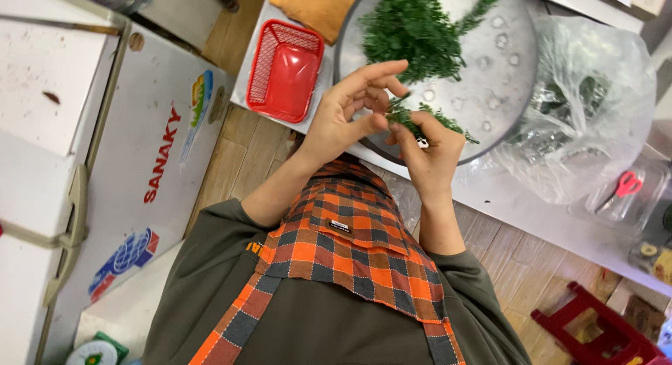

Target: The person removes green herbs from a plastic bag and places them on a metal tray. They then pick up individual herb stems and strip the leaves off, placing the leaves into a small red basket while discarding the stems.

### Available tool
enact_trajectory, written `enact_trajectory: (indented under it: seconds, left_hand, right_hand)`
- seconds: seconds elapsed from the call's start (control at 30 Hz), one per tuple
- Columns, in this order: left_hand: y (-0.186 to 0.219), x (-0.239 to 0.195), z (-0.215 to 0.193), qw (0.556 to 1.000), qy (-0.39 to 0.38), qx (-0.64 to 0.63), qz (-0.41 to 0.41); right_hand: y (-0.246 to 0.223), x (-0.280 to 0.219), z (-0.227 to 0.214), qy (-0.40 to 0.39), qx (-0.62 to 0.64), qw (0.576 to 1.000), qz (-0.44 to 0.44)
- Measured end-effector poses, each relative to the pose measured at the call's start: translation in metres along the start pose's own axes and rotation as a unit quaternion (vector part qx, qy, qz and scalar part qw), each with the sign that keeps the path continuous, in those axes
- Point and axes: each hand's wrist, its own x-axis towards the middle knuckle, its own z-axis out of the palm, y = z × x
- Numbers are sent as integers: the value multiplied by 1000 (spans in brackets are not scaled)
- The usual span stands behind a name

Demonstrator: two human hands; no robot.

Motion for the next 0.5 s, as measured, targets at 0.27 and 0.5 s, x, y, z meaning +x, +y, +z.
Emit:
enact_trajectory:
  seconds: [0.27,0.5]
  left_hand:
    - [25,-21,-27,952,127,269,68]
    - [48,-23,-64,856,114,463,200]
  right_hand:
    - [-15,6,33,-81,-78,988,-102]
    - [-7,-2,61,-96,34,994,-48]
